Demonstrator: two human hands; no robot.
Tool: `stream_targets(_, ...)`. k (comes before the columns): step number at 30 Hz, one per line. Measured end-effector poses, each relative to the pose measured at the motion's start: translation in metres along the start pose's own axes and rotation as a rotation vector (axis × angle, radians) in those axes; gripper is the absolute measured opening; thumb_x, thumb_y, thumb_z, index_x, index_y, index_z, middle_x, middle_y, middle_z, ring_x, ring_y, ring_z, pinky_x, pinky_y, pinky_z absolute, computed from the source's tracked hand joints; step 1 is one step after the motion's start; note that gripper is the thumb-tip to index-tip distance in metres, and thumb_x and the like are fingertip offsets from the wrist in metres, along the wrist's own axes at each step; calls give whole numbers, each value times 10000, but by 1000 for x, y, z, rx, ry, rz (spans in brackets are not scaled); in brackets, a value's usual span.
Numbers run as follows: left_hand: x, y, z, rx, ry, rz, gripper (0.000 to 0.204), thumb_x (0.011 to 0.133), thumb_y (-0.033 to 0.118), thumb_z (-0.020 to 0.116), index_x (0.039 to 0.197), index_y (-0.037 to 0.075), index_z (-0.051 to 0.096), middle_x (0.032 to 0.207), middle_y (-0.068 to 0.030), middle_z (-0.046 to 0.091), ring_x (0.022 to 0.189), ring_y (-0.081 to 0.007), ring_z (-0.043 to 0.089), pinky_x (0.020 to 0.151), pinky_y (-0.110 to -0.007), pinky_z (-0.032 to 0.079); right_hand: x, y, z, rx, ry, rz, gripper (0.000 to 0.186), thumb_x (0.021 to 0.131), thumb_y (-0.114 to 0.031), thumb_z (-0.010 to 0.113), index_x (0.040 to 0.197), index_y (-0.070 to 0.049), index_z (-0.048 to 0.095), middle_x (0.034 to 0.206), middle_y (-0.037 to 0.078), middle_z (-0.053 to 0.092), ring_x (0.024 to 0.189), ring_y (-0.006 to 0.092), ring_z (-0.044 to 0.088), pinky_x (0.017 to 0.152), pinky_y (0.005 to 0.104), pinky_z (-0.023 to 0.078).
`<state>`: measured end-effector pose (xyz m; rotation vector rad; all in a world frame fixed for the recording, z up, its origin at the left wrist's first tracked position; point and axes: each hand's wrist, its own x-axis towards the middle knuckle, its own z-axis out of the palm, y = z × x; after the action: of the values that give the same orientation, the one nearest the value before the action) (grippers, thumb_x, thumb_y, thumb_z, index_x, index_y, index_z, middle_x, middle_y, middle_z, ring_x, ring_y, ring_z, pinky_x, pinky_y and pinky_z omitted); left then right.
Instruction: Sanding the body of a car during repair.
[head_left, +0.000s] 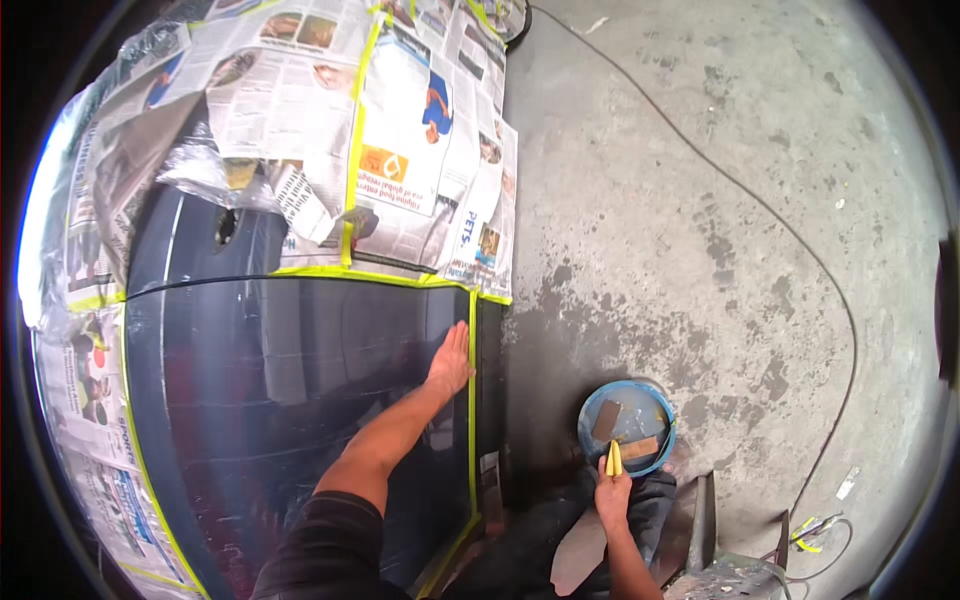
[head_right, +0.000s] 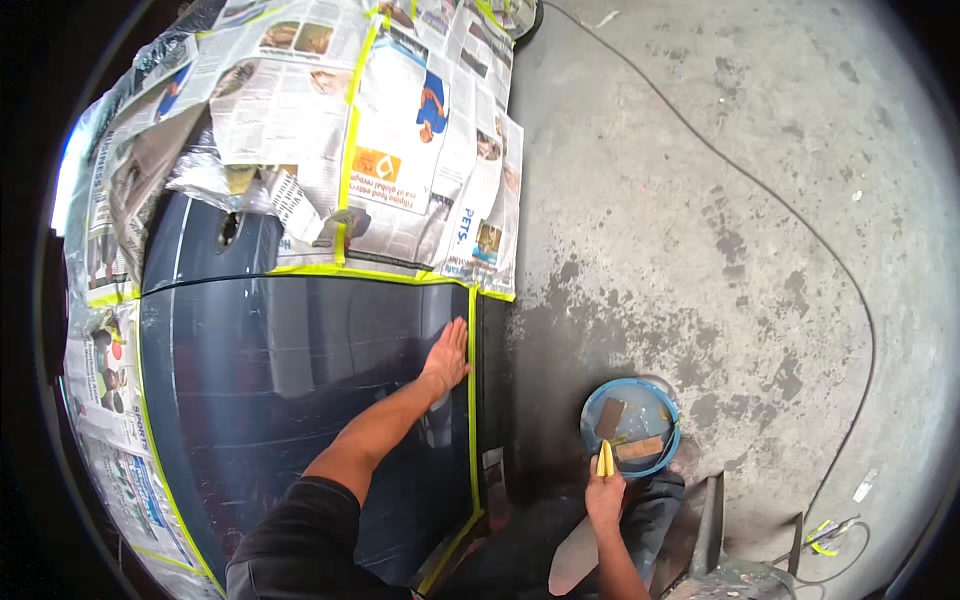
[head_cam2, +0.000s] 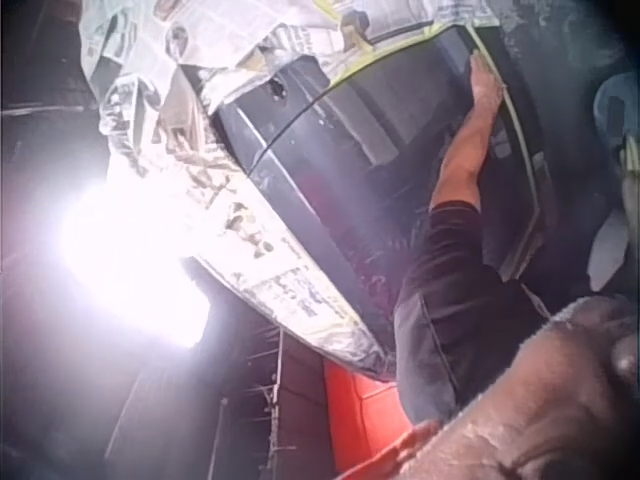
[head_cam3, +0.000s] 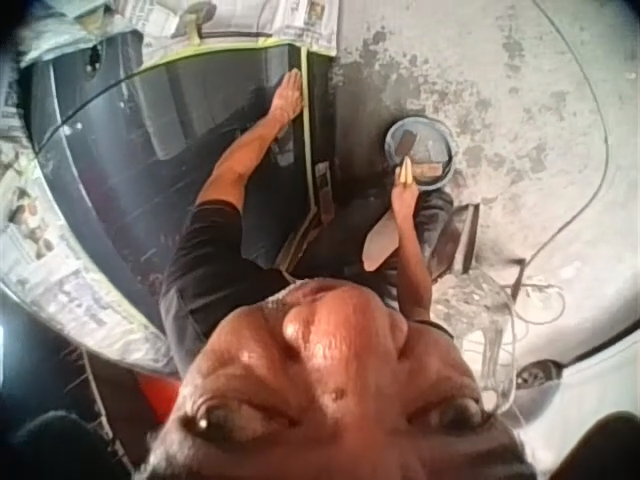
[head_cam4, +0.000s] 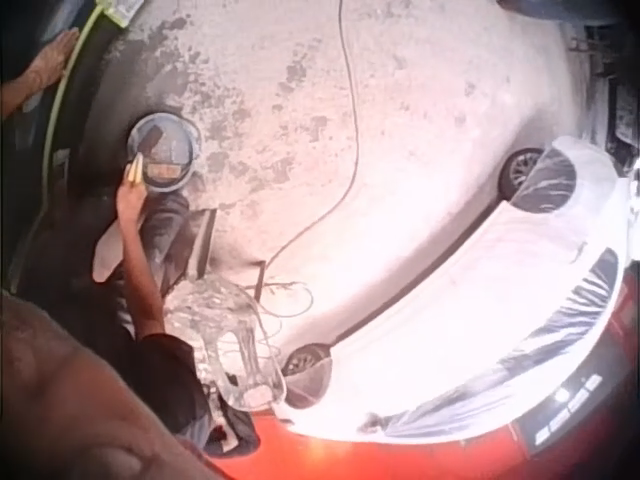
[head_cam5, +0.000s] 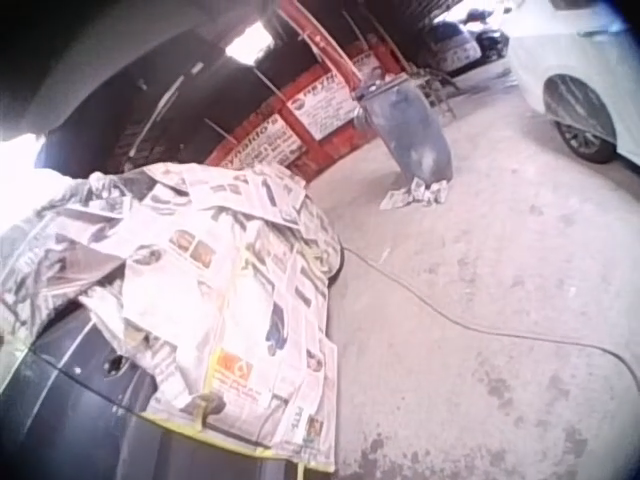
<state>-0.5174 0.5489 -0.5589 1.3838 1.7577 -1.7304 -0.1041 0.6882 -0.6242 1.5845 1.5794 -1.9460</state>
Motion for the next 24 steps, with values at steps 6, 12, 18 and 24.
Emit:
stream_targets(6,-109,63,24,-137,-13,233,821,1062,609,451,1595,-15,450,1724,-160,343,1626,-360,207,1316,-513,131,-25,7,-45,49,137,-152,360,1043,-297,688,1050,62,698,784,265,678,759,386,691,703,489,515)
stream_targets(12,-201,118,46,-419,-153,403,814,942,615,668,1467,-4,603,1644,-154,462,1575,-334,326,1315,-457,201,-71,-43,-136,-10,222,-176,379,1042,-313,689,1010,64,706,848,276,705,729,344,664,702,469,509)
stream_targets(18,-266,117,46,-485,-97,358,728,1064,513,540,1550,-27,487,1658,-183,419,1602,-344,265,1311,-482,182,-99,-34,-171,-153,171,-64,477,982,-354,744,825,88,655,703,288,634,604,382,596,593,484,478)
stream_targets(24,-286,103,39,-735,333,194,438,1007,386,663,1254,29,716,1377,-166,632,1407,-368,514,1177,-514,395,-151,-23,-169,-450,215,-190,411,966,-264,726,849,126,663,764,345,670,801,498,721,658,524,530)
